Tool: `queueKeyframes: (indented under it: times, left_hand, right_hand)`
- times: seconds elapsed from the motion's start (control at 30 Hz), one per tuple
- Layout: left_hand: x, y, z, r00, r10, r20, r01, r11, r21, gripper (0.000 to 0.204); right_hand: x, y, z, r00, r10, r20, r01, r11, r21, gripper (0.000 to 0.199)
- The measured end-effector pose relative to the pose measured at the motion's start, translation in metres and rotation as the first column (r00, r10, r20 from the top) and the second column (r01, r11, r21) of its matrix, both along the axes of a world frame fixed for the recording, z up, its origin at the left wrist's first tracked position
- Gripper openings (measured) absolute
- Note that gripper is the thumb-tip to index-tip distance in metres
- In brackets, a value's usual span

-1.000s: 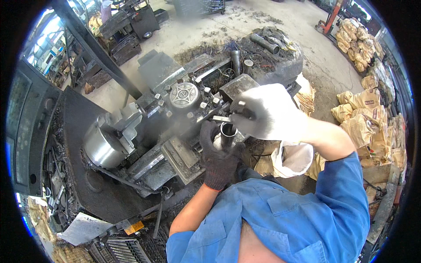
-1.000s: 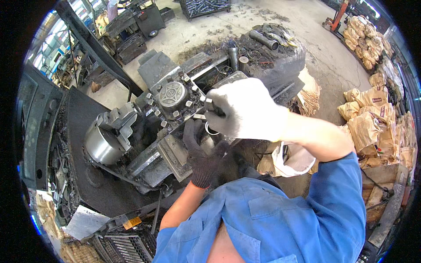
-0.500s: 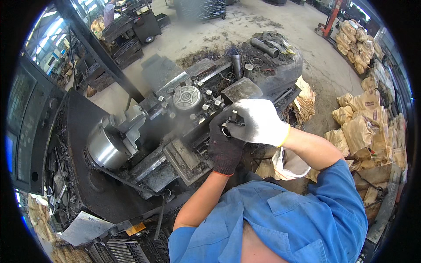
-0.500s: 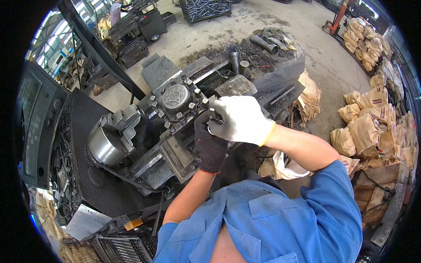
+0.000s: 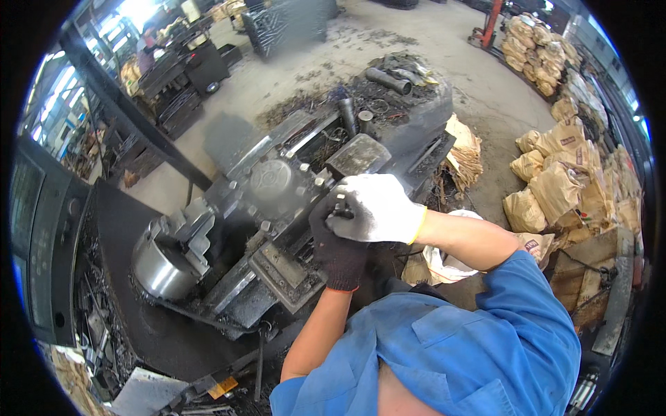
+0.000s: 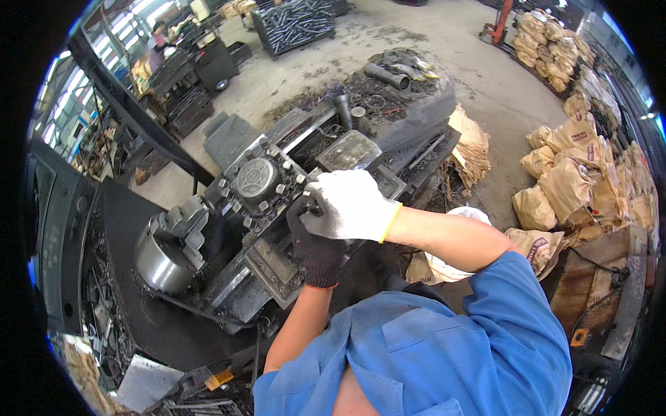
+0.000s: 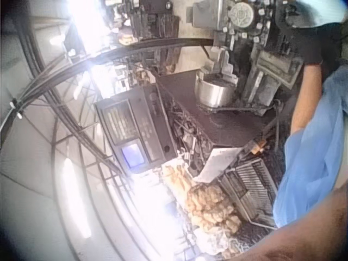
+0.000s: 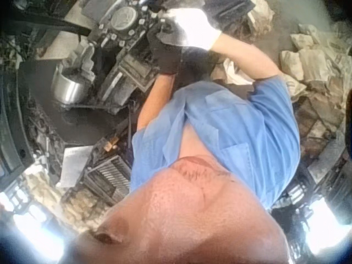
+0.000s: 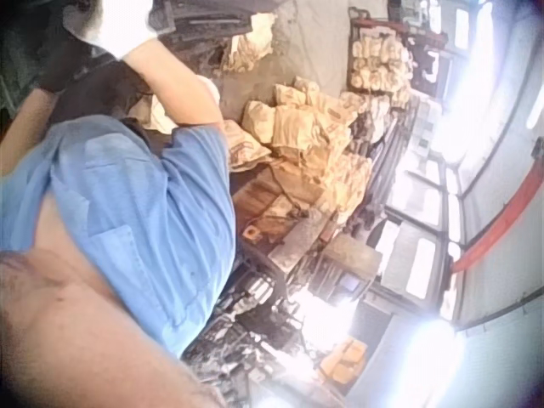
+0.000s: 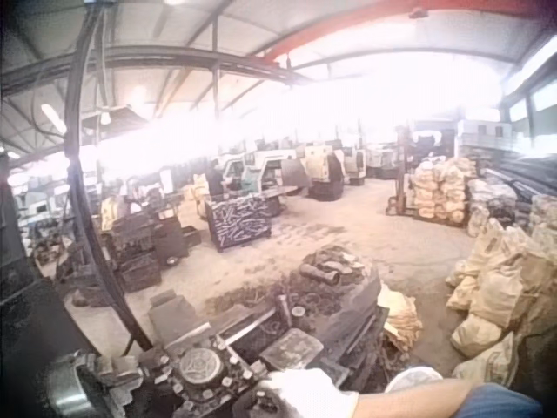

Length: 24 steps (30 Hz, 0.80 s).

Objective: The person operates a metal lathe in a workshop, loading cylindrical metal parts into the chuck, adjusting the machine controls, and removing finished parts. The person also measures a part with a caliper and places finished pieces into a wire basket.

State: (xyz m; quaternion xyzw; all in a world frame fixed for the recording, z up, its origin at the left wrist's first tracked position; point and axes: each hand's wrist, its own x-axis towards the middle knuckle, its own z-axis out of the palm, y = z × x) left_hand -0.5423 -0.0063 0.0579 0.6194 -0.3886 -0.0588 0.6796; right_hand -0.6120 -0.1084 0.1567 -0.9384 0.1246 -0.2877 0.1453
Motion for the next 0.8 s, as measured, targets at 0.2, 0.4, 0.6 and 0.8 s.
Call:
queueKeyframes:
  times: [0.2, 0.4, 0.6, 0.8]
  left_hand:
    - [0.004, 0.002, -0.001, 0.999, 0.010, 0.043, -0.012, 0.998, 0.063, 0.071]
    - [0.003, 0.004, 0.004, 0.999, 0.024, 0.025, -0.027, 0.995, 0.098, 0.076]
    - [0.004, 0.000, -0.008, 0.997, -0.017, -0.072, 0.018, 1.000, 0.017, 0.079]
    - [0.005, -0.001, -0.007, 0.998, -0.003, -0.064, 0.005, 1.000, 0.031, 0.080]
  right_hand:
    - [-0.009, 0.009, 0.025, 0.988, -0.098, 0.116, 0.104, 0.994, -0.046, 0.023]
    - [-0.010, 0.010, 0.034, 0.981, -0.094, 0.172, 0.110, 0.990, -0.088, 0.018]
    - [-0.009, 0.008, 0.025, 0.985, -0.087, 0.147, 0.097, 0.993, -0.060, 0.018]
    - [-0.010, 0.011, 0.032, 0.979, -0.088, 0.185, 0.096, 0.995, -0.035, 0.016]
